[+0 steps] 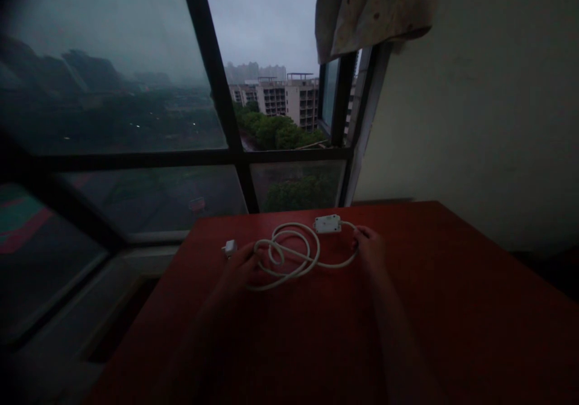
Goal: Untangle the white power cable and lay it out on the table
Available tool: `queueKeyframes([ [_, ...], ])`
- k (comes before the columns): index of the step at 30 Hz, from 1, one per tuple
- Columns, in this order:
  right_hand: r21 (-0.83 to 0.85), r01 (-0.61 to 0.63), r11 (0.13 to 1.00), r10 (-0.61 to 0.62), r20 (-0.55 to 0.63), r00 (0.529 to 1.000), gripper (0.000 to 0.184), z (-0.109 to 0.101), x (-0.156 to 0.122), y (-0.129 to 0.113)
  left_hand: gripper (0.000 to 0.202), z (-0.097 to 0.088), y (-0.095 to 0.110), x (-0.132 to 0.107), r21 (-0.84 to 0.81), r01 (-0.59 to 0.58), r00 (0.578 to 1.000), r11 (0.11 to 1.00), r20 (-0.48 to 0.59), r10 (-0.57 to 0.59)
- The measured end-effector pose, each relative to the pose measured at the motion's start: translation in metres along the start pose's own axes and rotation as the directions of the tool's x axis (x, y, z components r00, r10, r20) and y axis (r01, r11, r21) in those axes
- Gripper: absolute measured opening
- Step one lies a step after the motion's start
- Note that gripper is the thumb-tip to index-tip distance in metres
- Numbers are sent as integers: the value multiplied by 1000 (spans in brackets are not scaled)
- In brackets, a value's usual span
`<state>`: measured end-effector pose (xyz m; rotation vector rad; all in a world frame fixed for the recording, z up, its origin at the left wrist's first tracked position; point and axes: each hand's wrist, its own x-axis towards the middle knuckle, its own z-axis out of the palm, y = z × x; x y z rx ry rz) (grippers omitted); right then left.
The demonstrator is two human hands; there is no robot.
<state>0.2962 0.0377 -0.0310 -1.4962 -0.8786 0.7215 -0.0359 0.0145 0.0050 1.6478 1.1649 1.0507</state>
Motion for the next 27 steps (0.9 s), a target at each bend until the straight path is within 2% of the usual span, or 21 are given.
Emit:
queueKeyframes([
  [6,-273,31,961,-19,48,999,23,-12,11,7,33,1,-5,1,72,-2,1000,997,-28,4],
  [9,-452,75,889,-57,53,997,14,-18,12,7,34,2,-3,0,133,-23,999,991,-36,28],
  [14,-636,126,761,-77,105,992,13,-20,5,5,29,7,4,-2,242,-82,996,967,-8,87],
  [16,-722,163,672,-105,125,987,14,-19,1,2,28,9,5,-3,287,-97,995,953,11,98],
  [19,-826,279,491,-262,165,951,22,-13,-6,-8,23,8,6,-4,334,-104,995,937,35,98],
  [20,-821,328,467,-317,191,929,25,-9,-8,-12,20,6,7,-4,328,-108,994,939,58,94],
  [21,-790,380,481,-359,218,908,27,-5,-11,-17,17,3,8,-5,310,-114,992,944,94,89],
  [24,-617,517,593,-408,324,854,27,12,-25,-30,19,-13,13,-7,259,-101,982,960,180,55],
  [27,-463,625,629,-408,487,772,23,30,-43,-38,16,-31,15,-10,384,-44,993,922,116,-1],
])
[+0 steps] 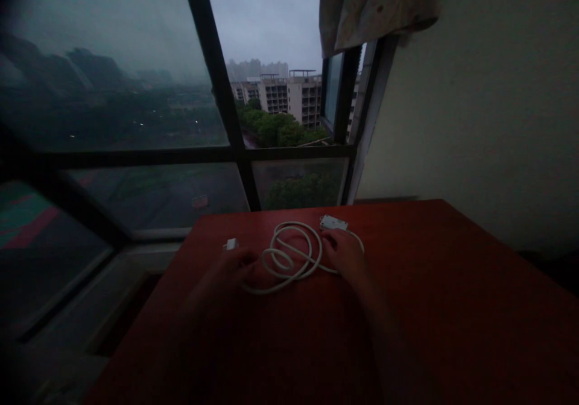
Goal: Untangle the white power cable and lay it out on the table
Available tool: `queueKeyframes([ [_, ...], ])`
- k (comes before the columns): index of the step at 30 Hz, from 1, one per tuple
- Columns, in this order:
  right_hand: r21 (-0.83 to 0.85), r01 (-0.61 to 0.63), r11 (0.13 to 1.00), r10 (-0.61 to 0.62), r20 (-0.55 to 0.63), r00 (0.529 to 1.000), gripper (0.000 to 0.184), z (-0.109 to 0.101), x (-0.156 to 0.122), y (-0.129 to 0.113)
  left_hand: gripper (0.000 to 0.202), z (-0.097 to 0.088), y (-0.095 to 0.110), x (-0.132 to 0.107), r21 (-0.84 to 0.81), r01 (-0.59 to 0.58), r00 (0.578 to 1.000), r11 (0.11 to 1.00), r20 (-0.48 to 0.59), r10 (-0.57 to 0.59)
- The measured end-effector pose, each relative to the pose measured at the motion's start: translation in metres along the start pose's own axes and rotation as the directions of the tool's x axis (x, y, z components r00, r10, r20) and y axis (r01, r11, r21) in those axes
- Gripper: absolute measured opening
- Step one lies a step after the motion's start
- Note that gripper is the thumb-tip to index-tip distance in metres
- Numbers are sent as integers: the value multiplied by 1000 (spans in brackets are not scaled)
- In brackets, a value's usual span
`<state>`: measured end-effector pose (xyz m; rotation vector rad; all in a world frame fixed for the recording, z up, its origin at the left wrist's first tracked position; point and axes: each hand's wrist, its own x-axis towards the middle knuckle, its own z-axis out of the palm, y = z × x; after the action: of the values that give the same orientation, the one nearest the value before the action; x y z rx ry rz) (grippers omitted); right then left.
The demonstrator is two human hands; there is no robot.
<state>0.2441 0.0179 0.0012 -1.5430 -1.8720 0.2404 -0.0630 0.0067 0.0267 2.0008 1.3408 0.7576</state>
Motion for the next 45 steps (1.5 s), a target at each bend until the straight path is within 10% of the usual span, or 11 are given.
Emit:
queueKeyframes([
  [11,-168,75,983,-37,220,975,18,17,-9,-20,10,15,-6,-15,424,-51,965,904,255,-65],
  [20,-224,-186,956,225,158,962,45,36,-10,-8,17,18,14,-21,90,-168,977,982,149,153],
  [29,-278,-232,932,312,292,904,53,23,-8,-18,24,3,55,-12,268,-135,857,954,515,-23],
  [45,47,-257,965,226,346,911,56,21,-8,-22,28,40,55,-7,602,104,973,792,102,-206],
])
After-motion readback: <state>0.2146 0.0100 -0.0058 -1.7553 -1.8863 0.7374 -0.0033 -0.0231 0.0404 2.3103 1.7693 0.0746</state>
